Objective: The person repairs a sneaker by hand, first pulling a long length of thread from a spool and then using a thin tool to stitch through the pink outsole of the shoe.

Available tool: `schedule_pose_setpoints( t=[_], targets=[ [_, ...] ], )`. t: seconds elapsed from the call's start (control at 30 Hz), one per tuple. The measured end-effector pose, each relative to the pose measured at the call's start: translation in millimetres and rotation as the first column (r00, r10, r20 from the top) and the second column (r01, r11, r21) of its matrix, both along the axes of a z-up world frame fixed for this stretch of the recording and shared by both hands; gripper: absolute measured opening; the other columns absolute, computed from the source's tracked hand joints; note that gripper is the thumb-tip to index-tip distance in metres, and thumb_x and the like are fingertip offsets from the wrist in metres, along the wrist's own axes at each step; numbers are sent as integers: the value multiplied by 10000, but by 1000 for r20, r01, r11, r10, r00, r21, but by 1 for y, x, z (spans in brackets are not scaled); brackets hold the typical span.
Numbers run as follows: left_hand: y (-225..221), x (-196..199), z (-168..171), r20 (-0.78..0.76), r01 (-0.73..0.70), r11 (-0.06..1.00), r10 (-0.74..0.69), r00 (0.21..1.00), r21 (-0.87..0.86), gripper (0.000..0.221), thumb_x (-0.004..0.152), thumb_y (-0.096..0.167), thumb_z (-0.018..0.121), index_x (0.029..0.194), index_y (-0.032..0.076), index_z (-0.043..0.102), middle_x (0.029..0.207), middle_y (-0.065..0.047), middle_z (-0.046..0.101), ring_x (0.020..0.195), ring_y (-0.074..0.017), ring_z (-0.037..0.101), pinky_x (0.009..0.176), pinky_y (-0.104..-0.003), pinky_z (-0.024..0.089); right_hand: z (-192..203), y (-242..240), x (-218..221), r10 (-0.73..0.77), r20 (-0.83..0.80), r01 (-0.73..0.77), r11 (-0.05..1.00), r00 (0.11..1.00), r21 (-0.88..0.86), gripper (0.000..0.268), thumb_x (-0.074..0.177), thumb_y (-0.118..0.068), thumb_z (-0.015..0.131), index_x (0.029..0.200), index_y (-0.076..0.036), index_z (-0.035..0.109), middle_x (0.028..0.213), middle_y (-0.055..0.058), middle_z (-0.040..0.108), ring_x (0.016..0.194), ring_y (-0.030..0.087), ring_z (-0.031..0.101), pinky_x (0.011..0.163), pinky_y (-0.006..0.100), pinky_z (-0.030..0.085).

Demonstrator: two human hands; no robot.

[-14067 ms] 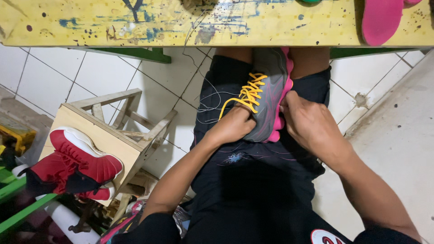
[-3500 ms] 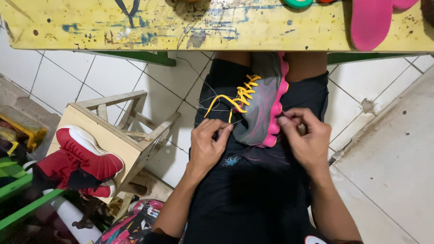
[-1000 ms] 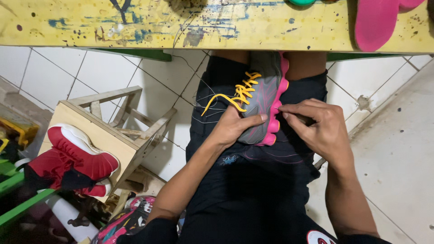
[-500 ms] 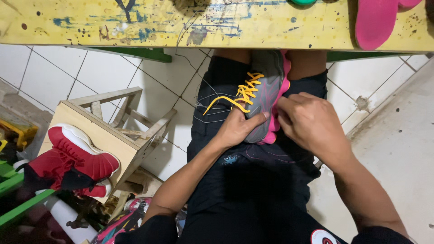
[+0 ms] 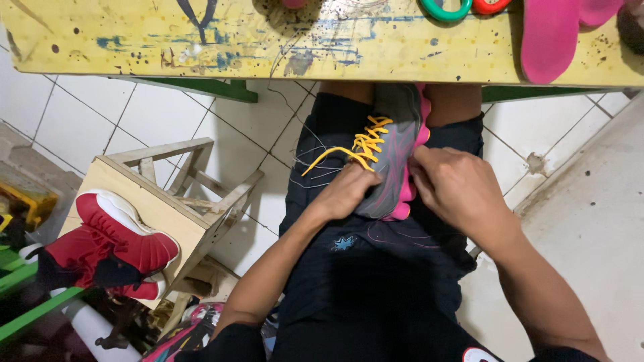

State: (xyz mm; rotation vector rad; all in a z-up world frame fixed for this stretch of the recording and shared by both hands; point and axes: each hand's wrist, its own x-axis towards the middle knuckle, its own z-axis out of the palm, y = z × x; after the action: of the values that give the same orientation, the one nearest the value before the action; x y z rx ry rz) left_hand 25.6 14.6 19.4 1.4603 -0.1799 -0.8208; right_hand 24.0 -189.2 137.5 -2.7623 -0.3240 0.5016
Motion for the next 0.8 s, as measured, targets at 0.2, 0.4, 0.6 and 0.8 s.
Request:
schedule_pose_setpoints(
  t=[0.2,0.4,0.6,0.8],
  targets=[
    [-1,23,62,56,145,985,-150,987,92,507,932,417,518,1012,-65,656,966,-283,673,980,-397,637,891,-504,456,-19,4,-15,28,4,-27,991,1000,-128,205,742,-78,602,933,-72,528,659,87,589,705,317,663,610,426,552],
    [-3,27,88,142,104,986,-122,982,129,540,962,391,526,1188,-94,592,1166,-316,633,1180,-450,562,1018,-546,413,-25,5,-27,-82,221,84,996,972,3,122,915,-189,577,888,-93,506,603,85,475,694,322,621,549,435,509],
    [-6,13,58,100,30,987,-46,994,159,452,936,408,555,850,-23,658,759,-202,675,848,-278,676,761,-466,493,-43,-4,-44,-162,414,176,984,896,4,264,981,-388,645,836,-181,570,577,-11,519,640,191,617,551,284,470],
    [-2,6,37,45,0,991,-6,999,131,531,953,478,506,647,57,609,566,-98,627,634,-226,648,674,-386,508,-42,-11,-45,-346,330,293,935,879,199,365,957,-369,746,770,-108,572,540,55,560,588,268,622,546,328,465]
  ],
)
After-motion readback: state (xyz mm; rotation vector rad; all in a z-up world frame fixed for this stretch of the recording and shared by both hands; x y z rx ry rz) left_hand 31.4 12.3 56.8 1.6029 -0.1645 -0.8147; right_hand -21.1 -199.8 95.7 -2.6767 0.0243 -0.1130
